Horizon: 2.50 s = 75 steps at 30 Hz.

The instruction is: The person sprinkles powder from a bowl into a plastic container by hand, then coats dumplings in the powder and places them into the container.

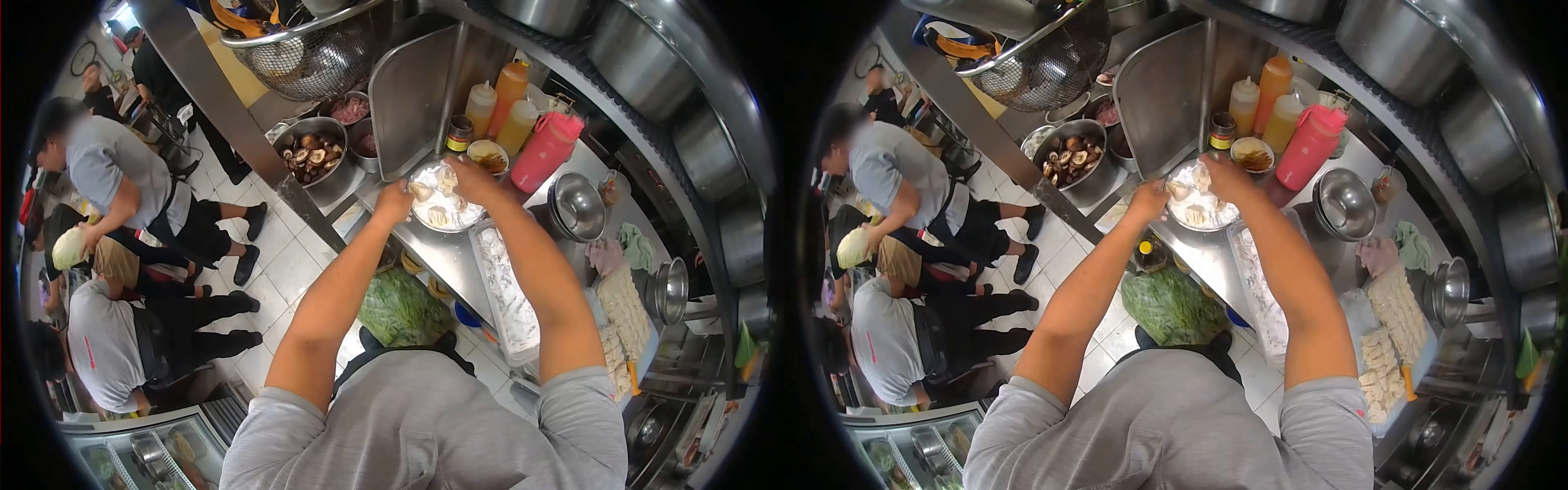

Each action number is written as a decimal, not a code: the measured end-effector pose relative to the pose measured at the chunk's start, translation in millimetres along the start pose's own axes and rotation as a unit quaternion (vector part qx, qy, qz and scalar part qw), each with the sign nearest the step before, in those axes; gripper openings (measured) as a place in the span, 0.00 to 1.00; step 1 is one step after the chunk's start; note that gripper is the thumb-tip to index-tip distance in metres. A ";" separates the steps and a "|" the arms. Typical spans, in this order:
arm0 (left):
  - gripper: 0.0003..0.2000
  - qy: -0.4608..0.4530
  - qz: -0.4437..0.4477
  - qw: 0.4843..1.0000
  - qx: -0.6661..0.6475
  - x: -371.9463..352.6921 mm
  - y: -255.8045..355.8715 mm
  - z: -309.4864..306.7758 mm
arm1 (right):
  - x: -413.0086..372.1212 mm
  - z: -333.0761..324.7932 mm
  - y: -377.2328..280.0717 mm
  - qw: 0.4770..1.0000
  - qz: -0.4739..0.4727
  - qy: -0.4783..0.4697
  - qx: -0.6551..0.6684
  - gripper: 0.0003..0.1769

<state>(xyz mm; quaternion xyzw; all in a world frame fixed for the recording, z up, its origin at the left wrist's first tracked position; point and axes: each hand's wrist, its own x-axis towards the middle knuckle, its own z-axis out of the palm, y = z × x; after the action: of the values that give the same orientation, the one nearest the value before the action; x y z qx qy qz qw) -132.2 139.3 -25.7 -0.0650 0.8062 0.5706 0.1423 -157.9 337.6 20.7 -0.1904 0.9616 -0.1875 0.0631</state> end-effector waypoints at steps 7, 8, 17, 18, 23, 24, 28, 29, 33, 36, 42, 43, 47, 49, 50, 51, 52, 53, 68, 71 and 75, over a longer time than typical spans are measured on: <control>0.19 -0.051 -0.074 0.979 -0.185 -21.8 -8.2 13.8 | -14.0 -1.5 -32.4 0.987 0.100 -0.102 -0.070 0.47; 0.23 -0.039 -0.073 0.972 -0.218 -28.3 -7.7 19.5 | -18.0 -0.5 -37.5 0.987 0.101 -0.100 -0.071 0.47; 0.34 -0.010 -0.074 0.934 -0.350 -79.4 -4.7 49.4 | 1.5 28.1 10.1 0.999 -0.001 0.004 0.036 0.43; 0.34 -0.001 -0.081 0.928 -0.363 -83.4 -1.9 51.2 | -1.1 25.6 7.7 0.999 -0.001 0.002 0.035 0.43; 0.35 -0.019 -0.092 0.916 -0.390 -84.8 0.4 52.8 | -31.4 -0.5 -42.9 0.987 0.114 -0.079 -0.078 0.50; 0.35 -0.020 -0.094 0.914 -0.394 -86.7 2.0 53.5 | -31.9 2.4 -44.2 0.987 0.116 -0.078 -0.079 0.50; 0.34 -0.035 -0.097 0.907 -0.408 -85.9 -0.2 52.9 | -23.2 21.2 -30.9 0.988 0.103 -0.077 -0.082 0.47; 0.34 -0.036 -0.097 0.907 -0.408 -86.0 -0.9 52.5 | -19.8 22.8 -22.9 0.991 0.099 -0.057 -0.066 0.45; 0.34 -0.046 -0.096 0.910 -0.401 -84.7 -4.5 48.0 | -17.0 6.1 -19.5 0.996 0.079 -0.003 -0.041 0.40; 0.34 -0.046 -0.097 0.909 -0.402 -83.1 -7.4 47.1 | -16.0 -2.7 -26.3 0.998 0.062 0.017 -0.003 0.43; 0.33 -0.053 -0.110 0.915 -0.383 -84.9 -4.8 43.1 | -14.4 14.5 -47.3 0.989 0.098 -0.044 -0.098 0.41; 0.32 -0.051 -0.114 0.915 -0.383 -85.5 -5.6 41.6 | -10.3 18.1 -43.5 0.990 0.097 -0.029 -0.095 0.39; 0.29 -0.049 -0.110 0.930 -0.347 -83.8 -7.0 33.1 | -3.2 15.6 -27.2 0.994 0.061 0.049 -0.082 0.32; 0.25 -0.027 -0.101 0.938 -0.330 -81.2 -9.6 30.4 | -1.8 -0.1 -27.8 0.998 0.048 -0.002 -0.051 0.34; 0.25 -0.027 -0.102 0.938 -0.331 -79.8 -10.4 28.5 | -6.3 -4.2 -29.5 0.997 0.048 -0.003 -0.052 0.34; 0.25 -0.019 -0.093 0.944 -0.317 -77.8 -10.1 26.5 | -12.4 -7.3 -31.7 0.998 0.031 -0.005 -0.046 0.36; 0.25 -0.010 -0.085 0.949 -0.303 -76.1 -9.7 25.4 | -18.1 -7.6 -33.4 0.999 0.015 -0.008 -0.039 0.38; 0.25 -0.010 -0.085 0.949 -0.304 -74.1 -8.9 25.1 | -21.1 0.9 -30.4 0.999 0.015 -0.008 -0.040 0.38; 0.22 0.110 0.206 0.951 0.201 -38.5 3.2 14.9 | -36.4 -3.4 -35.0 0.993 0.095 -0.038 -0.063 0.42; 0.22 0.109 0.206 0.948 0.215 -35.0 2.3 15.4 | -41.5 10.0 -37.9 0.985 0.120 -0.057 -0.107 0.42; 0.21 0.085 0.214 0.952 0.200 -36.4 1.7 15.5 | -29.9 22.2 -17.5 0.992 0.095 0.010 -0.081 0.33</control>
<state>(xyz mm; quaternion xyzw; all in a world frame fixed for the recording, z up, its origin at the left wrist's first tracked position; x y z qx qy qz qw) -95.7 152.3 -17.9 0.0908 0.9078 0.4072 -0.0427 -120.1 326.8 8.4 -0.1009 0.9879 -0.1038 0.0549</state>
